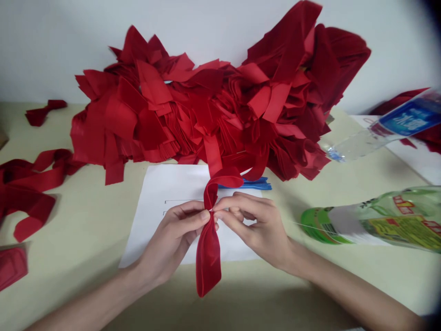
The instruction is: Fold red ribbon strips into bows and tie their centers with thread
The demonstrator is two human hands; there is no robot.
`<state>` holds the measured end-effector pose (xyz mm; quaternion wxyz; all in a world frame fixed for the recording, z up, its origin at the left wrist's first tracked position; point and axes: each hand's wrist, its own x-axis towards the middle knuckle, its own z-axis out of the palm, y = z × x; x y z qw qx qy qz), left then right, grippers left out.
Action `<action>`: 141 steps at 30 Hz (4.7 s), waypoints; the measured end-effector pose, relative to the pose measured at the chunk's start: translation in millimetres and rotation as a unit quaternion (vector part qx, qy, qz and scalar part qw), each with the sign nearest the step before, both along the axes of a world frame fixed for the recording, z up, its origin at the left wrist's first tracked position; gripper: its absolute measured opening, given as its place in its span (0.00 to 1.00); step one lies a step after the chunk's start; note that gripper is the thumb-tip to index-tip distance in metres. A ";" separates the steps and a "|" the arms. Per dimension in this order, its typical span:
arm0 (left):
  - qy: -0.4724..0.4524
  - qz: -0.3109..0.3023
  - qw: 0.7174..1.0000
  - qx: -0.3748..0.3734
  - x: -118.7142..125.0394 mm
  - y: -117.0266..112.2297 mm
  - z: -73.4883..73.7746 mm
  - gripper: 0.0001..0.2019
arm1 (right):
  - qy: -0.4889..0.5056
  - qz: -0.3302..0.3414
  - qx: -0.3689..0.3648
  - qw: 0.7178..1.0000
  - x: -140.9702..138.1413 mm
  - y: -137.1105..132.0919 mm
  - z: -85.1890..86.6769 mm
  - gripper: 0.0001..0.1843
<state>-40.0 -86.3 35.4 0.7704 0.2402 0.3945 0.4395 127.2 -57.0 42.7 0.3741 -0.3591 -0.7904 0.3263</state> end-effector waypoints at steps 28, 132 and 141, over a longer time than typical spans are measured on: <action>0.067 -0.166 0.980 0.085 -10.3 3.6 10.4 0.05 | -0.011 0.199 -0.231 0.952 17.1 26.4 19.9 0.07; -0.057 -0.273 0.960 -0.010 -13.3 7.0 4.2 0.19 | -0.022 0.230 -0.262 0.937 15.9 18.3 18.7 0.04; 0.292 -0.107 0.945 0.100 -8.4 8.1 7.8 0.15 | -0.194 0.066 -0.045 0.978 3.7 -7.9 16.7 0.10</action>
